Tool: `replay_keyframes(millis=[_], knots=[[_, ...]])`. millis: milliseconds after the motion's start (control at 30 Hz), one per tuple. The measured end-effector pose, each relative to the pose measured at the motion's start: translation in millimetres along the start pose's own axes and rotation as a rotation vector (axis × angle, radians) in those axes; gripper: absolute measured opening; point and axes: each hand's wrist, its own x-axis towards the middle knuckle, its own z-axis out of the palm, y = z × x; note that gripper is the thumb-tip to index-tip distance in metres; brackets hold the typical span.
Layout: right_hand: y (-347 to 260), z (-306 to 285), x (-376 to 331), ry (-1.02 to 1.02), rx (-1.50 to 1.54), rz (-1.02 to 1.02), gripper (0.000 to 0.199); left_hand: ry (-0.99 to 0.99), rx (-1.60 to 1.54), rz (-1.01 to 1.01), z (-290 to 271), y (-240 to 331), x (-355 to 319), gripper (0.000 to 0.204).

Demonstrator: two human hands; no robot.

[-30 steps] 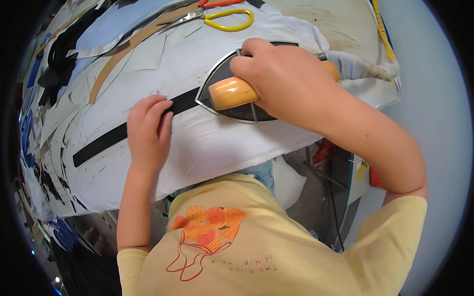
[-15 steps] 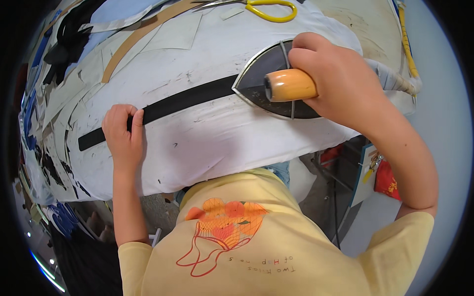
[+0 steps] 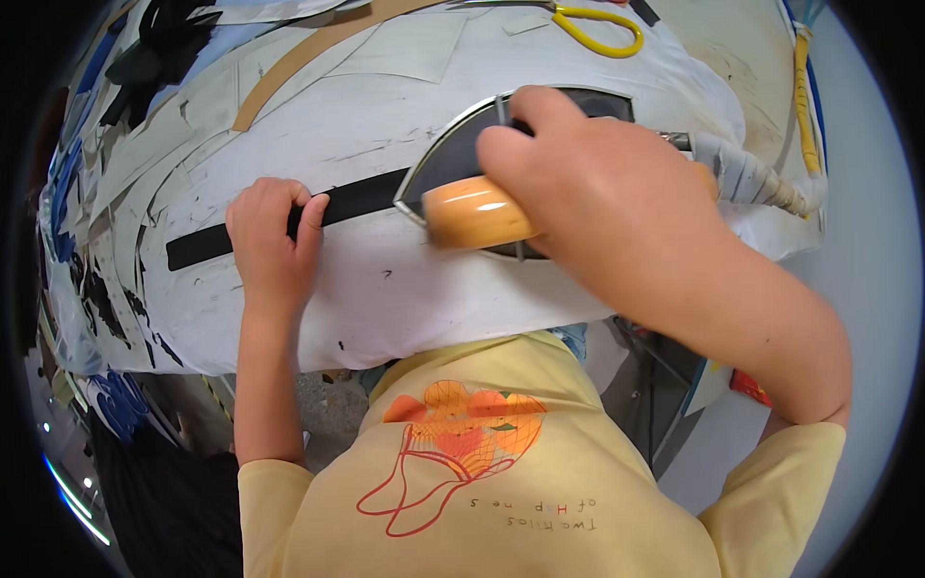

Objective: Smoothing out and shaping black fabric strips using an iron and a ruler on a workbench.

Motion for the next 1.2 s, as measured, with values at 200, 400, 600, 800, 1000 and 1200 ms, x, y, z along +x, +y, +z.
replay_keyframes(millis=[200, 400, 600, 800, 1000, 1200], knots=[[-35.7, 5.1, 20.3, -0.056, -0.088, 0.022, 0.029, -0.006, -0.035, 0.012, -3.0, -8.6, -1.0, 0.019], [-29.6, 8.1, 24.4, -0.034, -0.081, 0.005, 0.031, 0.026, 0.053, 0.033, -29.8, -51.4, -17.0, 0.021], [-32.3, 11.0, 25.1, 0.066, 0.011, -0.028, 0.028, 0.017, 0.053, 0.024, -39.9, -73.0, -23.7, 0.021], [-45.7, 9.5, 32.2, 0.087, 0.028, -0.038, 0.030, 0.027, 0.025, 0.031, -40.1, -78.3, -25.5, 0.022], [-87.3, 6.9, 52.2, 0.006, 0.006, -0.057, 0.030, 0.001, 0.012, 0.010, -42.6, -77.9, -24.9, 0.025], [-111.5, 16.0, 66.3, -0.002, -0.039, -0.050, 0.032, 0.057, 0.036, 0.040, -44.8, -83.8, -26.0, 0.025]])
